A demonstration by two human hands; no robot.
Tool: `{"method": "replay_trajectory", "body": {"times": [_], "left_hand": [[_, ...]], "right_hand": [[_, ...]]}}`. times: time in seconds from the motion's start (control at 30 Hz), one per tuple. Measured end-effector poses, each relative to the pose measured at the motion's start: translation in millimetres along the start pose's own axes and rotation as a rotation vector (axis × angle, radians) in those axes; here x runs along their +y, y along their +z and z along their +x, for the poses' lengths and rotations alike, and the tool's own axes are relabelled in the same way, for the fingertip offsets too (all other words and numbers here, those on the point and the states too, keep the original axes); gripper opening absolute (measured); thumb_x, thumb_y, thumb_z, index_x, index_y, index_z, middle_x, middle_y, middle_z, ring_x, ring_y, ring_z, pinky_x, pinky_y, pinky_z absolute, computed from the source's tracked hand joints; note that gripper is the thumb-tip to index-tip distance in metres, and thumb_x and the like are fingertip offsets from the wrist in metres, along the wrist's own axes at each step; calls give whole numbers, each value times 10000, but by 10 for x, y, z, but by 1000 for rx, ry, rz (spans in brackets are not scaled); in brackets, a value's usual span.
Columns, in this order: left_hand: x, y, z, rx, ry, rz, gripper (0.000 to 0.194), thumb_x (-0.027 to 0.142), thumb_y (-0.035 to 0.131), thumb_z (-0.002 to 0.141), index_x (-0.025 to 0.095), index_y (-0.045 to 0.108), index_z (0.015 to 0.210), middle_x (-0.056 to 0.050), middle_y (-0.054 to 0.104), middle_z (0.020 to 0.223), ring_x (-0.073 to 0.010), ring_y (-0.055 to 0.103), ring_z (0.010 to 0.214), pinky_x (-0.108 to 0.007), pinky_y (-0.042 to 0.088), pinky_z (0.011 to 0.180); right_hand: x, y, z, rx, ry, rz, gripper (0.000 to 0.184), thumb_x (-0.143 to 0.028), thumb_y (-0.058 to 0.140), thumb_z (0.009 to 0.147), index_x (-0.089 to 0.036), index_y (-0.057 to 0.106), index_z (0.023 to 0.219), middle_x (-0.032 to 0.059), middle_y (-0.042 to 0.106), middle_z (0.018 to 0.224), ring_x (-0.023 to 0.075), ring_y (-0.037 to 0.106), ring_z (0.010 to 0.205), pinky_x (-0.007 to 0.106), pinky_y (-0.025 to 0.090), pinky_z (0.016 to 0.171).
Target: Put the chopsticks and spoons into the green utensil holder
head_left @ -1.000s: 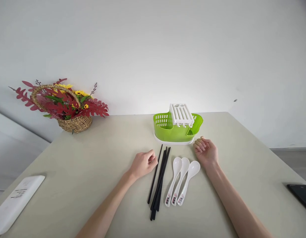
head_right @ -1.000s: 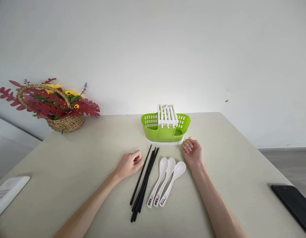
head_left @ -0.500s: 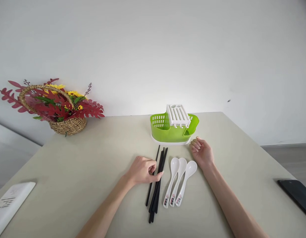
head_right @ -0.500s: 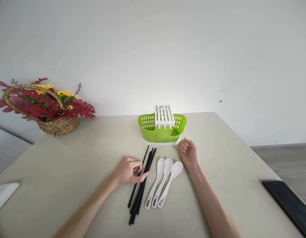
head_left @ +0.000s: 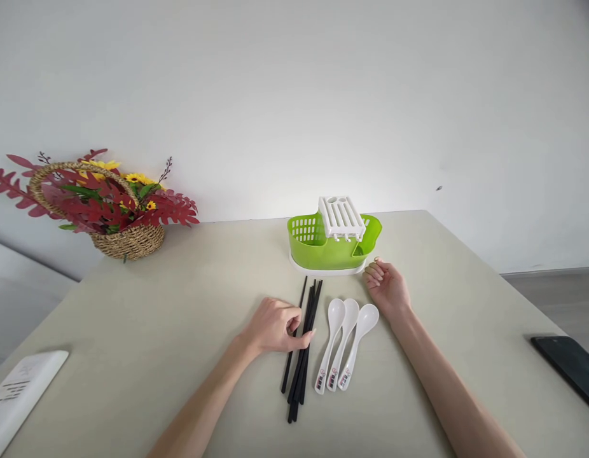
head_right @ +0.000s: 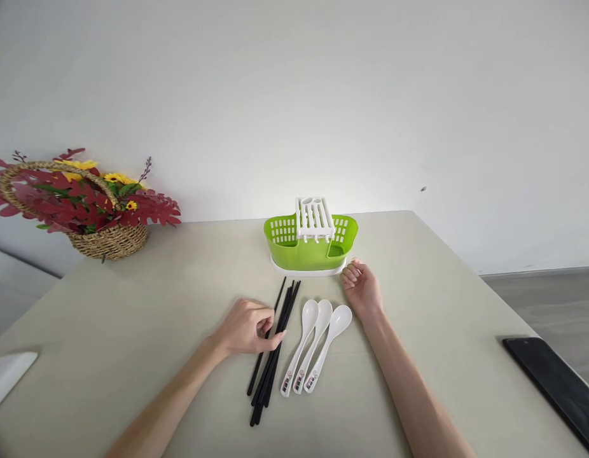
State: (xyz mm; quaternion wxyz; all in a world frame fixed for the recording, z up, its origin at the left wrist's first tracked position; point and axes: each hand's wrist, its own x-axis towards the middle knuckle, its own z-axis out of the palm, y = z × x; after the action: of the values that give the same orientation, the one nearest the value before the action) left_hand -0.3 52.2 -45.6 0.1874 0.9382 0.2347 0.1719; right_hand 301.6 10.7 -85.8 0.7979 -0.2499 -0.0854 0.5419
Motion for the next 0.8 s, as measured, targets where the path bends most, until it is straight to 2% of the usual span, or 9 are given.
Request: {"method": "replay_trajectory", "body": {"times": [0.37, 0.8], "left_hand": [[-21, 67, -32, 39, 60, -19, 375, 351, 686, 786, 197, 418, 573, 89, 426, 469, -69, 374, 451, -234, 359, 553], [-15, 66, -37, 48, 62, -5, 381, 355, 706, 774, 193, 441, 553, 93, 454, 461, -64, 391, 447, -229, 382, 578]], "right_hand": [[4, 2, 2, 18, 12, 15, 318, -51, 725, 769, -234, 476, 842, -112, 341, 620, 42, 372, 477, 136, 413, 410], [15, 14, -7, 29, 12, 14, 280, -57, 735, 751, -208, 518, 841, -113, 355, 622, 30, 366, 480, 139, 403, 404]]}}
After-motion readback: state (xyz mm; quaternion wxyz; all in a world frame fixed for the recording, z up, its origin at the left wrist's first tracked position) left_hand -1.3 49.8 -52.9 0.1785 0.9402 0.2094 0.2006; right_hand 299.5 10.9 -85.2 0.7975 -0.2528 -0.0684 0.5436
